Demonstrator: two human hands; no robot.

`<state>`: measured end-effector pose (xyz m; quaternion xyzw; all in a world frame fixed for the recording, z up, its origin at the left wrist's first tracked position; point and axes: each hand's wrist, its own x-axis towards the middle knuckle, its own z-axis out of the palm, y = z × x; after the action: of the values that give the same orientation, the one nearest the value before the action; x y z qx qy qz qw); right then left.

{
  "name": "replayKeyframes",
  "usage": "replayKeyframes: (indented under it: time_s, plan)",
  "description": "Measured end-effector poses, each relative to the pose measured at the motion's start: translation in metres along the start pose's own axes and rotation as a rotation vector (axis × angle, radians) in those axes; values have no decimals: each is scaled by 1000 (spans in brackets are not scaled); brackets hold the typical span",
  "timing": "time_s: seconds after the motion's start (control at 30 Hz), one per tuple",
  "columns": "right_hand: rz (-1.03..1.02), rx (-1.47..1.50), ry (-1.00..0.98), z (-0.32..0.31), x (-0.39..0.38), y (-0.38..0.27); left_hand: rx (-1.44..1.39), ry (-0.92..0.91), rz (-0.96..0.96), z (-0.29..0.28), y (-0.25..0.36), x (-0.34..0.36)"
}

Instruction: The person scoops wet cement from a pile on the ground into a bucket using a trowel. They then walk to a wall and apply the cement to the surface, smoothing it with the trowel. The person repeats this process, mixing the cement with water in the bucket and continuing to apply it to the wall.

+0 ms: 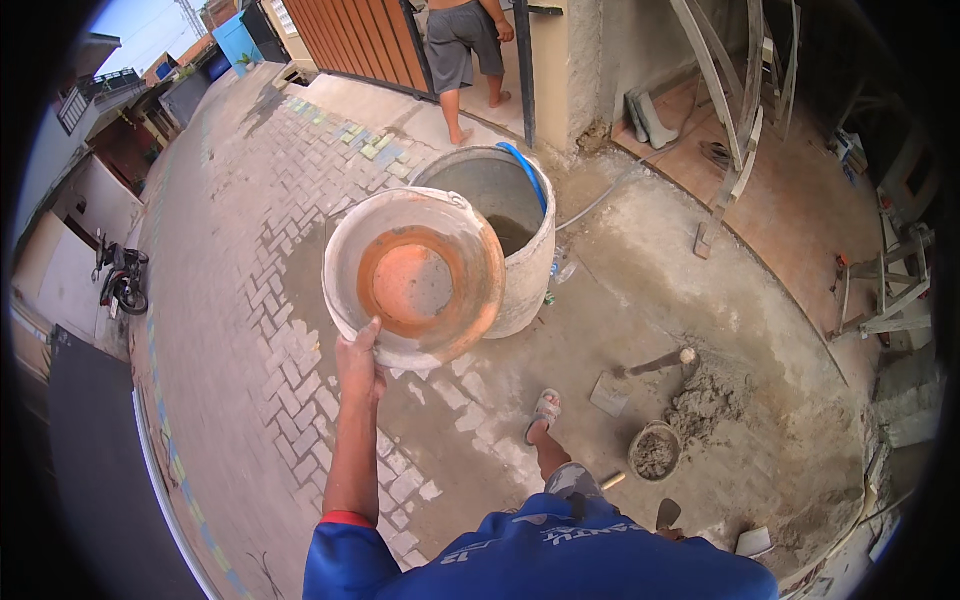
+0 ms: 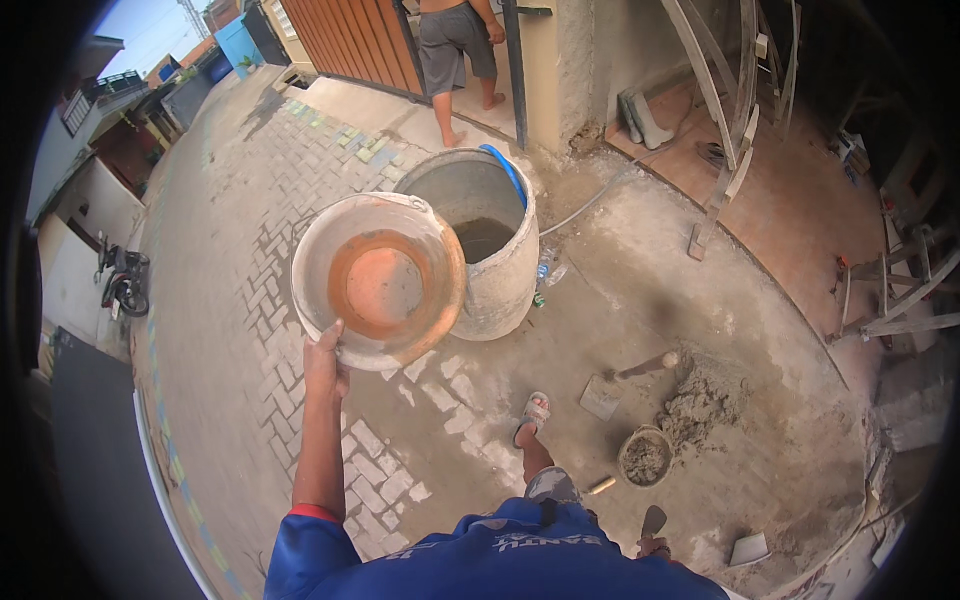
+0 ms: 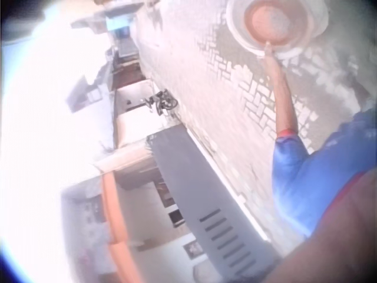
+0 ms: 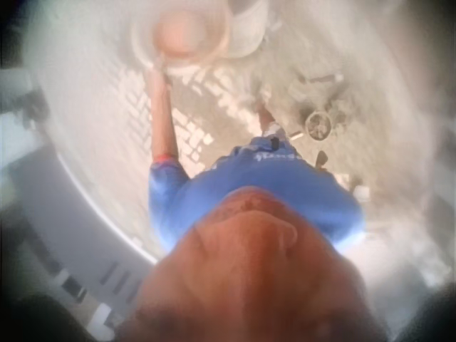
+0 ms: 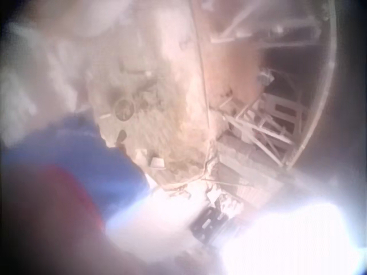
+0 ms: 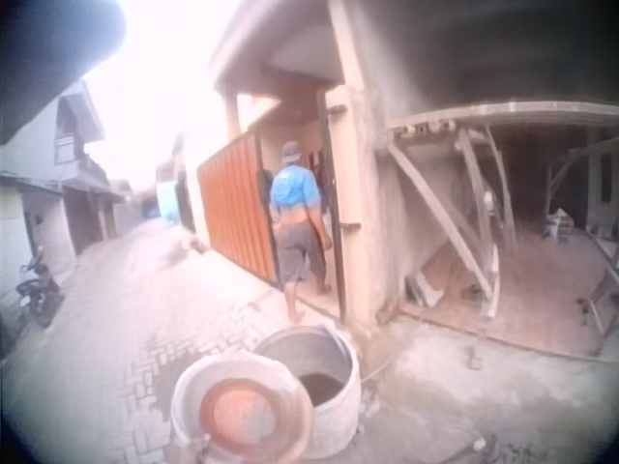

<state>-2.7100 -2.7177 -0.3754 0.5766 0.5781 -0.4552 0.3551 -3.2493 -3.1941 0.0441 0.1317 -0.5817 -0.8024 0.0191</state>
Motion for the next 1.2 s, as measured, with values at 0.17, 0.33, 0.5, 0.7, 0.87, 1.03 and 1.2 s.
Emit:
replayKeyframes:
  time_s: [0.17,0.33,0.5,0.7,0.87,1.03,1.2]
  plan:
    - [-665,-1014,-25,8,3,-82,505,-62,187,70,11,184]
    - [-205,199,99,29,-69,-177,1036,-218,348,136,-28,326]
    - [97,401,221,69,-158,-238,1403,-374,123,171,-126,434]
    - [229,19,347,181,-212,-199,1501,-578,-54,190,-257,487]
    - [411,3,173,252,-252,-186,1600,-649,-115,196,-346,465]
    - [566,464,258,265,-300,-252,1690,-650,-81,189,-413,462]
    - [637,712,289,268,-317,-301,1713,-557,-90,175,-452,483]
